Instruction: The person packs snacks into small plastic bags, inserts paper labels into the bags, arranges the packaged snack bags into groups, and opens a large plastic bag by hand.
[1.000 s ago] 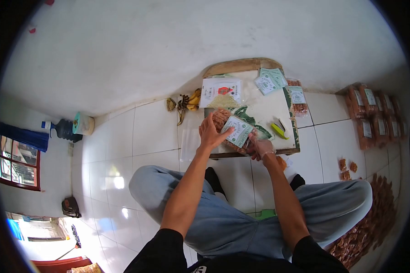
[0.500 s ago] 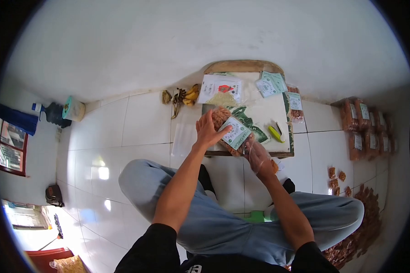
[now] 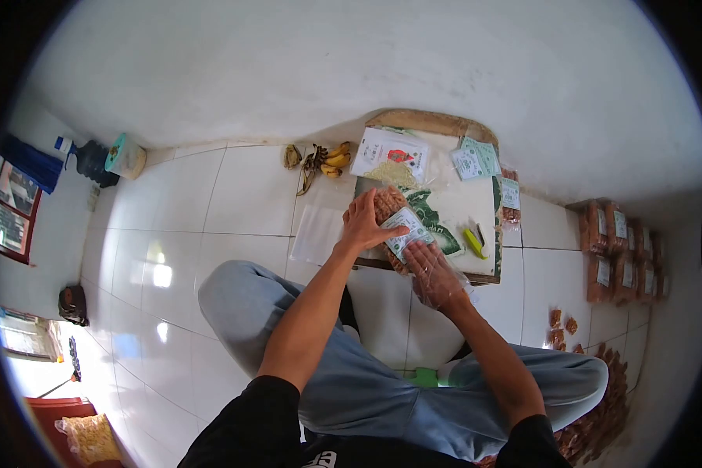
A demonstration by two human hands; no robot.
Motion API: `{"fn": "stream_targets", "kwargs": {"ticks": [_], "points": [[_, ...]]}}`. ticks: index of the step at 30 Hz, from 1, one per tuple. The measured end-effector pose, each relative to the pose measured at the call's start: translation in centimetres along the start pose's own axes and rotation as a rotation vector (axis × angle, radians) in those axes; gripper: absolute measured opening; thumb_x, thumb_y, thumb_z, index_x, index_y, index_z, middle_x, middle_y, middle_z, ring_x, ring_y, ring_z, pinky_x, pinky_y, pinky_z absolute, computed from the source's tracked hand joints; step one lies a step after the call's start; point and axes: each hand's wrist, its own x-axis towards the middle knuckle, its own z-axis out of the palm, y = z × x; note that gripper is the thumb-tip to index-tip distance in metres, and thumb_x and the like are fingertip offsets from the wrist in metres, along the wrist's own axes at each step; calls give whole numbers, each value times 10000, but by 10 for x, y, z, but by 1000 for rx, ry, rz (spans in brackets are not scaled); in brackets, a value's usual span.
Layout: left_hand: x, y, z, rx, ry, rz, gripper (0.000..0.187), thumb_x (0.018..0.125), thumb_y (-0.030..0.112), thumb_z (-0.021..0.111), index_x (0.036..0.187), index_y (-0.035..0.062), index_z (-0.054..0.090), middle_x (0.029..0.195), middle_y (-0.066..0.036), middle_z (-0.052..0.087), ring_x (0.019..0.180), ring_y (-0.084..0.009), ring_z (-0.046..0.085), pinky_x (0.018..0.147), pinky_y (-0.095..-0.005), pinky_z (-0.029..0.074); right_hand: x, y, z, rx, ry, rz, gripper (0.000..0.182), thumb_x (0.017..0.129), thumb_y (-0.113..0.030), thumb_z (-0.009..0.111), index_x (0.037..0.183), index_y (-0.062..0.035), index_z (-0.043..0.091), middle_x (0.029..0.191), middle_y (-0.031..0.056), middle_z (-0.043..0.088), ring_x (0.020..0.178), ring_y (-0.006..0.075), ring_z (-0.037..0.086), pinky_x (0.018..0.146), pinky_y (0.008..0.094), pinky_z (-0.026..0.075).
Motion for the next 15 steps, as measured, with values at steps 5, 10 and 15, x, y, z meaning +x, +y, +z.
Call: {"fn": "stream_targets", "kwargs": {"ticks": [5,10,15], "points": [[1,-4,2,14,0,2,1371,505,768,795,1526,89,181,1535,-177,259,1438,-363,214,1159,-530,191,5,0,-5,-13,-58,6,704,715,-66,610,1397,-7,443,1439,173,464,1378,340,398,1159,529,279],[3,-11,5,-11,7,30,1272,603,765,746,1527,97,182,1521,-179,270,1429,-375,225,1149,-537,185,3,13,-13,-21,-171,-41,710,718,-68,601,1410,-51,444,1427,140,480,1388,304,386,1167,510,265],[9,-18,13,-29,13,29,1235,633,756,734,1526,102,187,1515,-184,274,1424,-387,228,1139,-552,181,5,8,-13,-19,-158,10,719,725,-55,584,1427,-72,432,1459,118,454,1404,272,366,1177,493,245]]}}
